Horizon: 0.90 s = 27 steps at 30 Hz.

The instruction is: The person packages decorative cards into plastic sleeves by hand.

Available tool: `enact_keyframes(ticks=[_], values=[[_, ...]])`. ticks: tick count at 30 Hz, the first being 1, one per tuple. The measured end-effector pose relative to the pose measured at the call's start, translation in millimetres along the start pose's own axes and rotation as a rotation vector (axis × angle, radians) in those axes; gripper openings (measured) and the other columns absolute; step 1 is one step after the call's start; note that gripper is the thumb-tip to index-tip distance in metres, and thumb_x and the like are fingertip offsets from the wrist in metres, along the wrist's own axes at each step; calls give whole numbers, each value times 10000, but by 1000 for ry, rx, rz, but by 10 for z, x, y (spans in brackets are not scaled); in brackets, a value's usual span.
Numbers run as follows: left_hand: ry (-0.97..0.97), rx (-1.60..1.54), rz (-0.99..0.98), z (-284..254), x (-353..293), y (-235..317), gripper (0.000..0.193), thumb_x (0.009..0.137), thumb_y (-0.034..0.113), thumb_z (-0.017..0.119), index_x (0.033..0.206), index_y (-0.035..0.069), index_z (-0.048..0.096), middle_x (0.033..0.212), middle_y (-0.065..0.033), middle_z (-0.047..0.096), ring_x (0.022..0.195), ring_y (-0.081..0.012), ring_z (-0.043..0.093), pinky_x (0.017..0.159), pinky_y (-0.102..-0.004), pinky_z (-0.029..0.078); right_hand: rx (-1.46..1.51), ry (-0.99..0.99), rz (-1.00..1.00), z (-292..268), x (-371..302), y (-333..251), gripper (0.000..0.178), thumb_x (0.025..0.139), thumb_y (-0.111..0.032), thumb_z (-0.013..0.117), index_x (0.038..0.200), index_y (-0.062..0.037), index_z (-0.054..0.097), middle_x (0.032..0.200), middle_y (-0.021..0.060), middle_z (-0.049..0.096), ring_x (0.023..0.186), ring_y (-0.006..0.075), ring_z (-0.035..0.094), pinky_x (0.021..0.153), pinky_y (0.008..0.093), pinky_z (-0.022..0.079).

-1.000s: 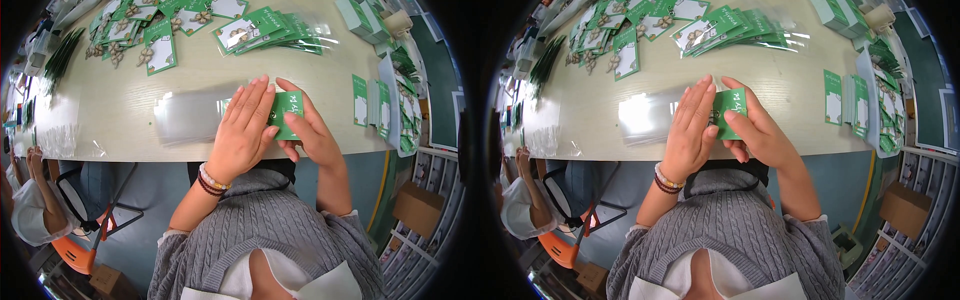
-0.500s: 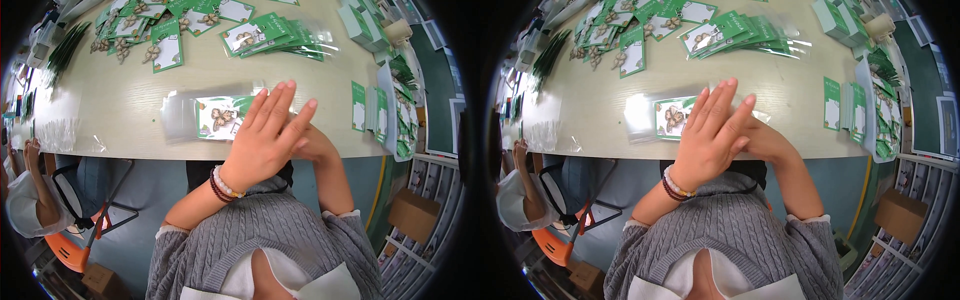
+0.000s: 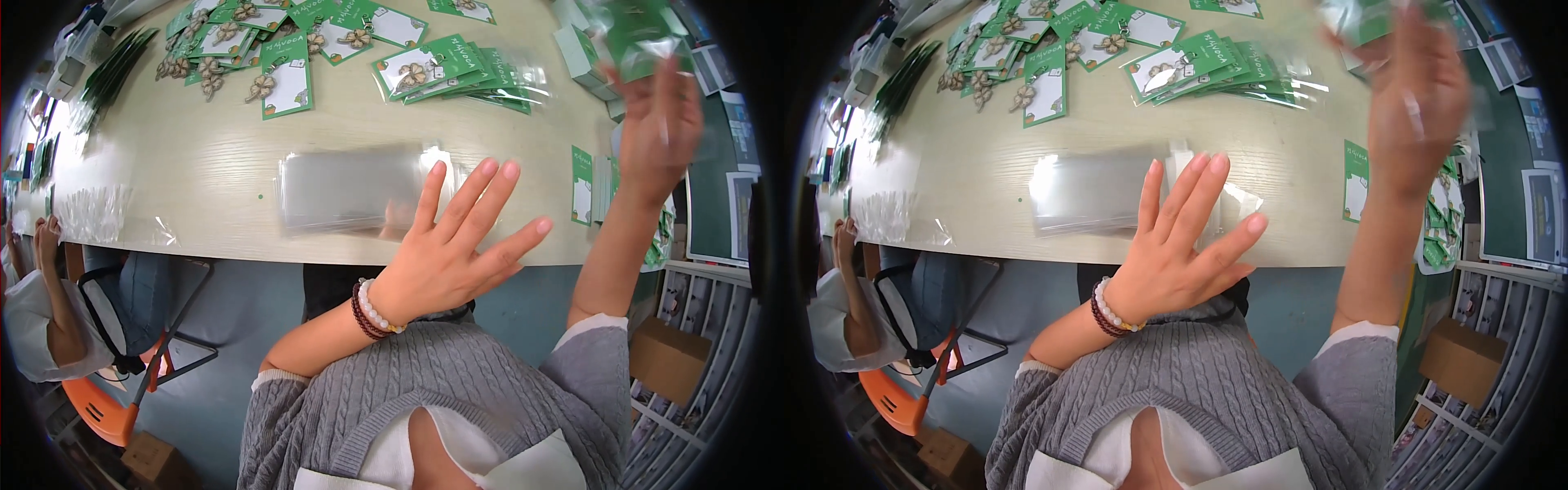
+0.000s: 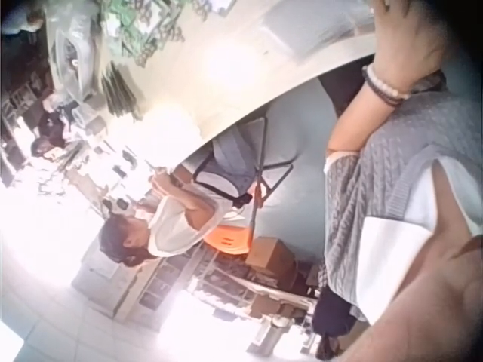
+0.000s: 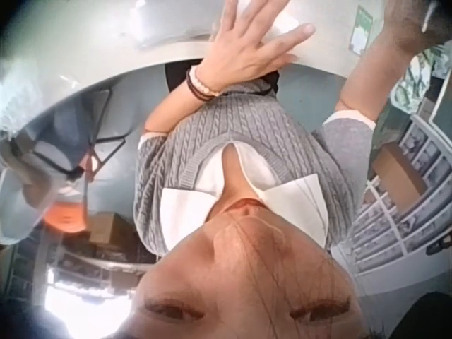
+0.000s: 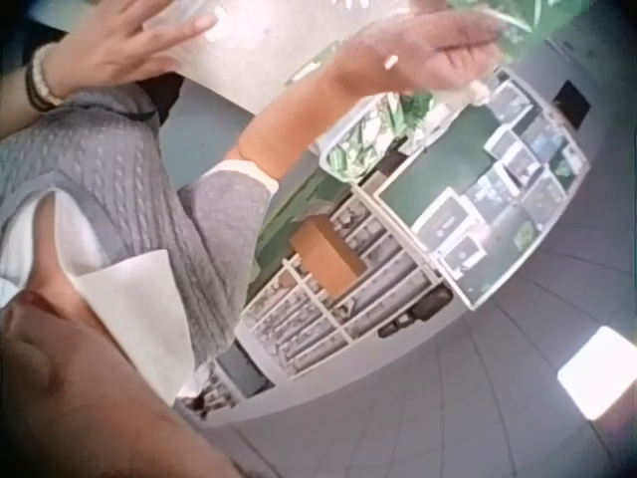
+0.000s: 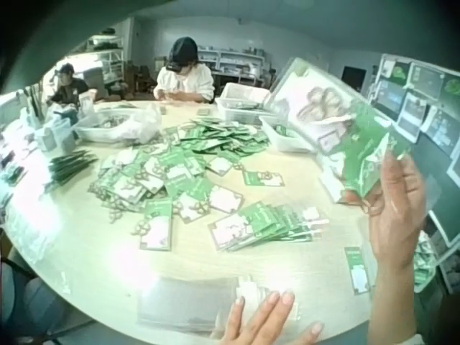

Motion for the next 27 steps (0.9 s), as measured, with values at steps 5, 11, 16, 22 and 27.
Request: enact_keyframes(ticks=[5, 11, 16, 22, 27], values=[[-59, 22, -58, -15, -69, -82, 777, 704, 349, 736, 1396, 233, 403, 1481, -261, 270, 1355, -397, 322, 1099, -608, 150, -304, -736, 249, 669, -235, 731, 308, 975, -274, 511, 1051, 15, 586, 743, 23, 579, 801, 202, 697, 680, 276, 564], [-136, 52, -180, -72, -74, -281, 728, 780, 348, 682, 1419, 178, 376, 1480, -224, 281, 1370, -352, 297, 1085, -587, 209, -327, -781, 593, 949, -127, 1174, 372, 955, -345, 531, 1076, 3, 583, 736, 20, 581, 743, 179, 690, 644, 239, 556], [-182, 150, -248, -37, -208, -503, 658, 816, 336, 660, 1384, 112, 412, 1436, -210, 350, 1337, -349, 338, 1085, -555, 240, -411, -1105, 869, 1083, 45, 1708, 315, 930, -295, 558, 1079, -19, 589, 791, 54, 651, 669, 132, 660, 569, 212, 526], [-274, 195, -265, 10, -355, -629, 589, 810, 329, 670, 1296, 54, 483, 1383, -194, 413, 1302, -332, 381, 1078, -491, 302, -867, -1124, 574, 1137, 1078, 2157, 269, 907, -327, 562, 908, -65, 627, 705, 10, 608, 550, 68, 571, 462, 191, 436], [-379, 197, -241, 98, -384, -666, 511, 787, 298, 672, 1193, 13, 548, 1341, -176, 466, 1287, -304, 410, 1078, -448, 324, -211, -1216, -356, 2367, 846, 2015, 411, 849, -363, 642, 1034, 2, 609, 827, 114, 648, 713, 174, 614, 624, 302, 489]])
Point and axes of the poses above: each hand's wrist, its own x-axis towards the middle knuckle, its own z-axis out of the palm, y = z × x, the point moved 8 cm from there along x, towards the middle knuckle
